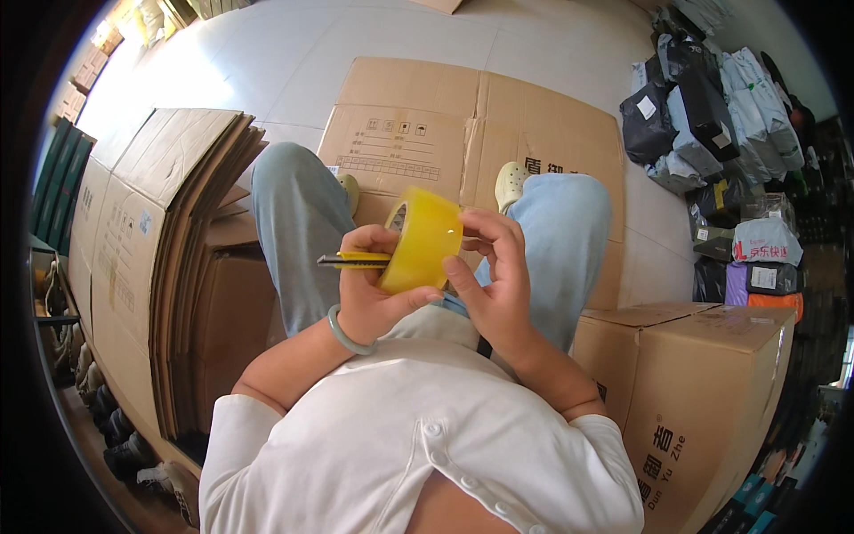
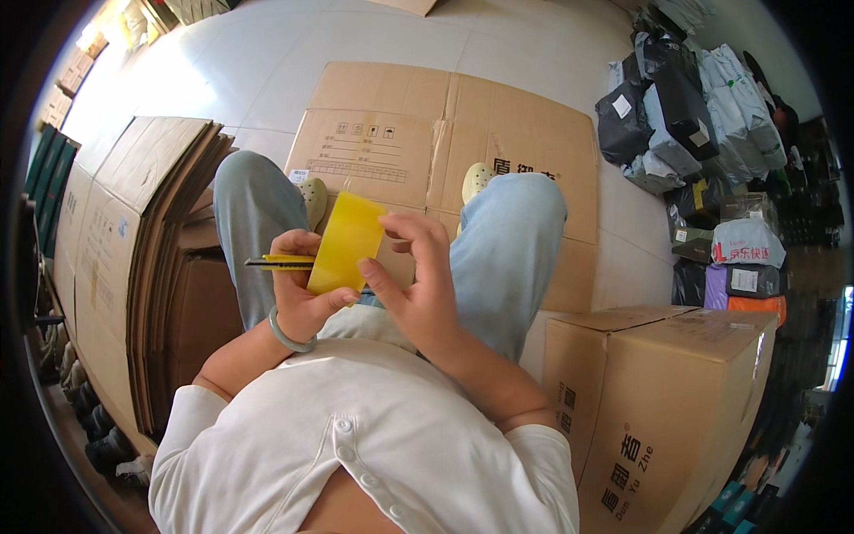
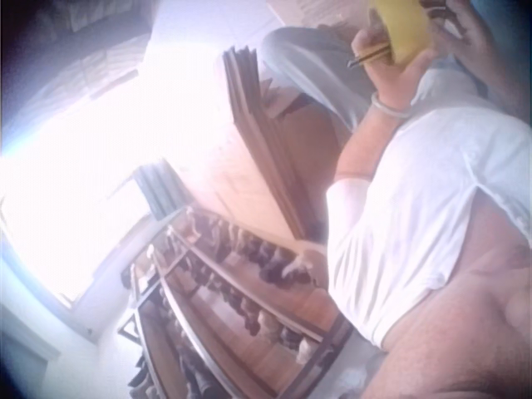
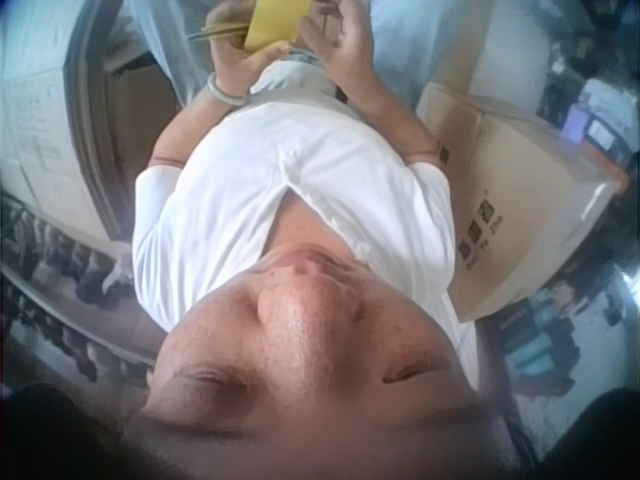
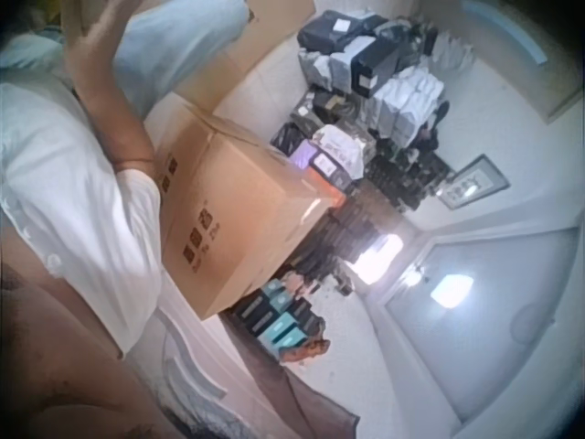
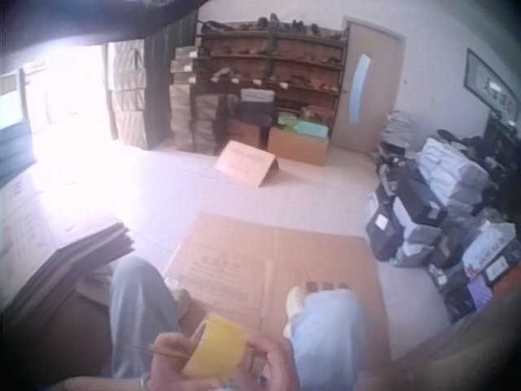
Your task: The person sits on the floor and seals cardboard boxes using yellow packing tape and a yellow utility knife. They apply tape along the seams, cut the tape with the knife, and move the sealed boxes aside to continue with additional boxes.
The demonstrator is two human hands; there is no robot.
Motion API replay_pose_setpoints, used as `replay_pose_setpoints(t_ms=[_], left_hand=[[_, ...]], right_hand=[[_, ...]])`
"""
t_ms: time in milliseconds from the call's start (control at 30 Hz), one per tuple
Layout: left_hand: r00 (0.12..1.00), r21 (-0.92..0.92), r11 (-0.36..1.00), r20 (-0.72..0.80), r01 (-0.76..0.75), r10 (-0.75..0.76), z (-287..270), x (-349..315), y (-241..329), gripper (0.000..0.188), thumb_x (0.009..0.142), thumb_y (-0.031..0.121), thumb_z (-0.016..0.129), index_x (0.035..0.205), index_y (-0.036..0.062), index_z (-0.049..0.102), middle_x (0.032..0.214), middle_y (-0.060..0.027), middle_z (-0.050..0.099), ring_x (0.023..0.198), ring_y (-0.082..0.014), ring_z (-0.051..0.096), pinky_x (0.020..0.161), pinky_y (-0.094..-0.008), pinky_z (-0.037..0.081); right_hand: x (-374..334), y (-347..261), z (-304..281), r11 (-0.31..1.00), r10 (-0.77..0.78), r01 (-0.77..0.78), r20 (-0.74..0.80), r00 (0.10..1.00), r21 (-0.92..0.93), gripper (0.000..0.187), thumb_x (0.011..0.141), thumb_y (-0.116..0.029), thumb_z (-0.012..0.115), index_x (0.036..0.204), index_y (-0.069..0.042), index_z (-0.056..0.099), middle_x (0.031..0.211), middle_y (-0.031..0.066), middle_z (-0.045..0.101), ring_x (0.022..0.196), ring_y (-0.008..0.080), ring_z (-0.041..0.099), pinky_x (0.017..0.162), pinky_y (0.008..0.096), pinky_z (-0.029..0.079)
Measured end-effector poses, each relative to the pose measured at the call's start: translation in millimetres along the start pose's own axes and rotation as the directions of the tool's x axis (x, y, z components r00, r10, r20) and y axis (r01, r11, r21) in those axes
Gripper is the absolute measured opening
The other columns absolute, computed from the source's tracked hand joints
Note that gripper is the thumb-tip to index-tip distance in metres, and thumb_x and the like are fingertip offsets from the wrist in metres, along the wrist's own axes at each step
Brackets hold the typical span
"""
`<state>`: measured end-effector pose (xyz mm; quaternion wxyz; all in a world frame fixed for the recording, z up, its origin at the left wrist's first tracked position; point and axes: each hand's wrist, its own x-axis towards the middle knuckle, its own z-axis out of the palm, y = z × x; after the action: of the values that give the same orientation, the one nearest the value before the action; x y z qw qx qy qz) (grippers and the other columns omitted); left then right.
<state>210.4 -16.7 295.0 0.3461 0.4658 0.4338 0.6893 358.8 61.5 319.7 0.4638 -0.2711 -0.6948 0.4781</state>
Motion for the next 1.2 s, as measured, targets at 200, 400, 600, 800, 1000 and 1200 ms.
replay_pose_setpoints(t_ms=[200,400,600,800,1000,1200], left_hand=[[0.966,0.252,0.936,0.150,-0.244,0.211,-9.9,-3.2,-10.3,0.074,0.066,0.008,0.085,0.117,0.0068,0.031,0.109,-0.0084,0.046,0.097,-0.0177,0.058,0.081,-0.0296,0.051],[0.918,0.484,0.787,0.103,-0.382,0.383,-2.8,8.3,4.7,0.064,0.053,0.022,0.092,0.098,0.0062,0.050,0.074,-0.0046,0.059,0.060,-0.0169,0.054,0.056,-0.0282,0.046],[0.870,0.532,0.697,0.187,-0.481,0.457,2.7,9.7,7.1,0.066,0.050,0.027,0.093,0.099,0.0088,0.052,0.071,-0.0020,0.060,0.055,-0.0170,0.051,0.053,-0.0283,0.042],[0.918,0.503,0.771,0.152,-0.391,0.367,6.4,4.3,-6.8,0.064,0.050,0.029,0.092,0.098,0.0100,0.053,0.070,-0.0013,0.061,0.054,-0.0190,0.053,0.053,-0.0295,0.041],[0.948,0.489,0.812,0.187,-0.318,0.258,5.6,15.0,-13.6,0.060,0.052,0.030,0.091,0.096,0.0090,0.056,0.072,-0.0036,0.063,0.058,-0.0214,0.057,0.055,-0.0302,0.044],[0.980,0.474,0.859,0.121,-0.194,0.155,7.5,10.3,-33.7,0.060,0.053,0.032,0.090,0.097,0.0084,0.057,0.077,-0.0053,0.063,0.061,-0.0230,0.058,0.058,-0.0318,0.046]], right_hand=[[5.7,-10.8,6.6,0.976,0.109,-0.102,-0.023,0.994,0.194,0.027,0.080,-0.002,0.069,0.105,-0.001,0.058,0.116,0.0101,0.047,0.102,0.0174,0.055,0.086,0.0282,0.050],[7.7,-16.6,-2.8,0.874,0.256,-0.271,0.091,0.962,0.402,0.020,0.081,0.004,0.067,0.098,0.000,0.057,0.115,0.0072,0.046,0.102,0.0141,0.055,0.091,0.0270,0.047],[4.6,-18.9,-18.0,0.924,0.262,-0.281,0.107,0.959,0.260,0.019,0.078,0.003,0.070,0.090,-0.002,0.057,0.114,0.0068,0.046,0.103,0.0148,0.053,0.089,0.0280,0.047],[-6.1,-16.3,-13.5,0.971,-0.018,0.005,-0.054,0.998,-0.238,0.021,0.074,0.000,0.072,0.084,-0.005,0.054,0.118,0.0140,0.055,0.106,0.0237,0.053,0.092,0.0355,0.043],[-6.3,-1.3,-7.6,0.980,0.004,-0.025,-0.106,0.994,-0.196,0.020,0.079,0.004,0.066,0.086,-0.005,0.049,0.114,0.0169,0.059,0.102,0.0243,0.056,0.092,0.0348,0.042],[-9.4,15.5,-7.1,0.970,0.134,-0.151,-0.103,0.986,-0.192,0.018,0.082,0.004,0.063,0.087,-0.004,0.048,0.115,0.0165,0.059,0.103,0.0230,0.055,0.093,0.0350,0.042]])
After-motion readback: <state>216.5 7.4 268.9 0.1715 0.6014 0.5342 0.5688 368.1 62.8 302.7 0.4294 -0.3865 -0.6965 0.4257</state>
